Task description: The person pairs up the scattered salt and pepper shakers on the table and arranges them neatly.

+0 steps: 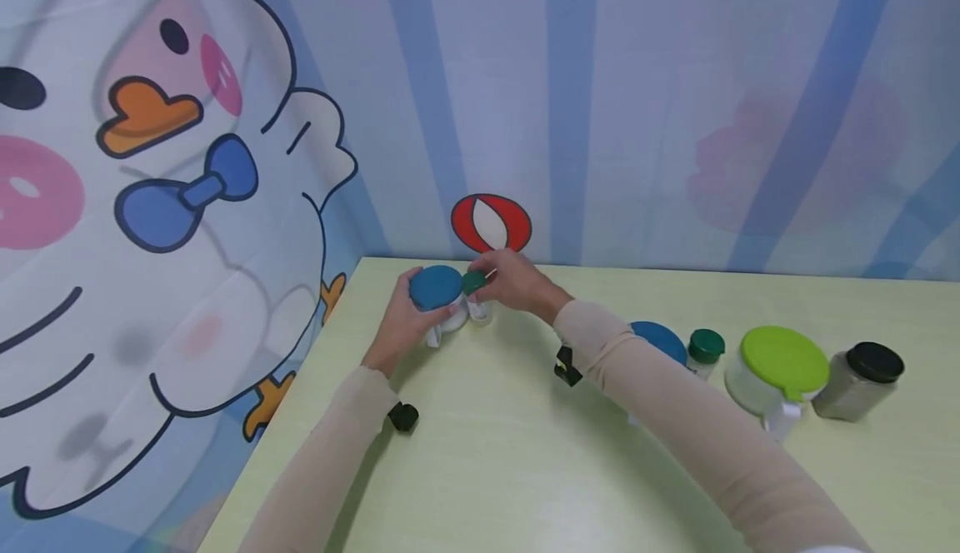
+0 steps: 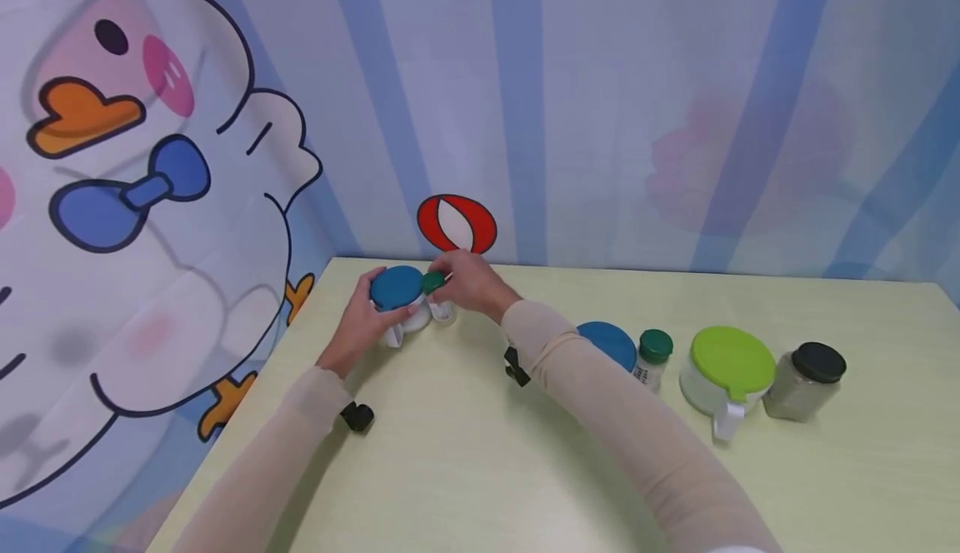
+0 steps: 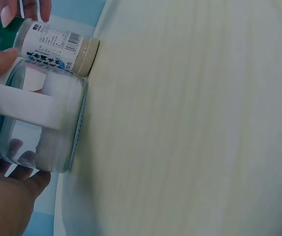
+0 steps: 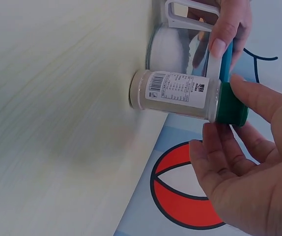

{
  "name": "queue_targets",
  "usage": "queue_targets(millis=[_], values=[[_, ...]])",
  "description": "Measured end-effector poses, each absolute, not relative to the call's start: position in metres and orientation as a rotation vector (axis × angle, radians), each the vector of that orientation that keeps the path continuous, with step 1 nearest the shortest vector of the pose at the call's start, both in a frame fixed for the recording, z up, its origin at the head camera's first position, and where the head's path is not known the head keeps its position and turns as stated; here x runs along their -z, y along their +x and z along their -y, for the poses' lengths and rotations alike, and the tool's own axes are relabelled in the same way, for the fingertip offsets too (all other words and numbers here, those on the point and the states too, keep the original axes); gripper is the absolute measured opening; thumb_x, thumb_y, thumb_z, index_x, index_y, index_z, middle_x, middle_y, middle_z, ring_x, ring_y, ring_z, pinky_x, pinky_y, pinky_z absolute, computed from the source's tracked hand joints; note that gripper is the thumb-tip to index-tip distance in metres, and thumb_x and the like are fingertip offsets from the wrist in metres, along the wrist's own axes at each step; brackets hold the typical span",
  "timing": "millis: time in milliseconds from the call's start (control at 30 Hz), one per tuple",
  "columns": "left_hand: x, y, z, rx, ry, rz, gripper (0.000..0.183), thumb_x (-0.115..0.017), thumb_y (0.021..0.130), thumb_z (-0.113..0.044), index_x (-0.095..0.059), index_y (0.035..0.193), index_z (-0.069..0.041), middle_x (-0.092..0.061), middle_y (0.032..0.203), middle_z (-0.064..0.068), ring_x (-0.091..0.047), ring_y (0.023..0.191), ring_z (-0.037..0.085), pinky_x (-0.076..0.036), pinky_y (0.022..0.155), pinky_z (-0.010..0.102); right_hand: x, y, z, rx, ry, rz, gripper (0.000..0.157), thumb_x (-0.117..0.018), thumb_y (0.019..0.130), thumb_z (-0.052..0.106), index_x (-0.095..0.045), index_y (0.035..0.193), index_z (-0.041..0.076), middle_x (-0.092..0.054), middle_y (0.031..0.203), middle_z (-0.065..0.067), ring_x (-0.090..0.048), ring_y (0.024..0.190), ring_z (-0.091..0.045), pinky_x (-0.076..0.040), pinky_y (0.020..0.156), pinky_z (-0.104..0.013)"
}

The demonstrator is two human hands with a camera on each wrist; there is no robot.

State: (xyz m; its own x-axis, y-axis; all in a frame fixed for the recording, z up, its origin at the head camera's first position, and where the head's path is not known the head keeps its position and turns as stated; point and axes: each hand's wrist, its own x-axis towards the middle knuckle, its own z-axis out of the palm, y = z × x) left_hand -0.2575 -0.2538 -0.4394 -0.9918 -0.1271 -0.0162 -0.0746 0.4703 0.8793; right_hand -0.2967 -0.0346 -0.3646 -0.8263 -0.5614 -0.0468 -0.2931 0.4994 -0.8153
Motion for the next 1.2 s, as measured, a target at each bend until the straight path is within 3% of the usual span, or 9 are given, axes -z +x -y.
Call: queue_targets(millis=[200, 733, 1033, 1200], values=[[0.44, -0.256, 0.251, 1.629, 0.184, 2.608, 0.099, -0.083, 0.085, -0.04, -0.021, 0.158, -0.015, -0.033, 0.16, 0.011, -0.034, 0.145, 0.035, -0.034, 0.118, 0.055, 0.367, -0.296, 0.033, 1.226, -0.713, -2.456, 0.036, -0.08, 0.089, 0.013, -0.068, 0.123, 0.008, -0.068, 0.116, -0.005, -0.064, 0.108, -0.022, -0.058, 0.09, -0.034], [0.44, -0.252, 0.253, 1.423, 0.166, 2.632, 0.102, -0.084, 0.077, -0.056, -0.033, 0.154, -0.011, -0.043, 0.153, 0.011, -0.044, 0.138, 0.033, -0.039, 0.114, 0.056, 0.358, -0.29, 0.02, 1.2, -0.721, -2.471, 0.038, -0.08, 0.089, 0.018, -0.065, 0.123, 0.009, -0.067, 0.117, -0.005, -0.064, 0.111, -0.023, -0.059, 0.087, -0.034], [0.436, -0.247, 0.25, 1.374, 0.197, 2.679, 0.102, -0.084, 0.078, -0.055, -0.033, 0.154, -0.009, -0.042, 0.153, 0.013, -0.043, 0.139, 0.035, -0.039, 0.114, 0.056, 0.351, -0.285, 0.011, 1.197, -0.724, -2.451, 0.039, -0.08, 0.089, 0.019, -0.065, 0.123, 0.011, -0.067, 0.117, -0.004, -0.063, 0.112, -0.023, -0.058, 0.087, -0.035], [0.431, -0.242, 0.248, 1.352, 0.18, 2.684, 0.098, -0.084, 0.079, -0.051, -0.034, 0.152, -0.008, -0.044, 0.151, 0.014, -0.044, 0.138, 0.034, -0.039, 0.114, 0.055, 0.346, -0.283, 0.004, 1.218, -0.728, -2.427, 0.035, -0.08, 0.089, 0.019, -0.066, 0.121, 0.012, -0.066, 0.117, -0.004, -0.061, 0.113, -0.024, -0.057, 0.091, -0.042]])
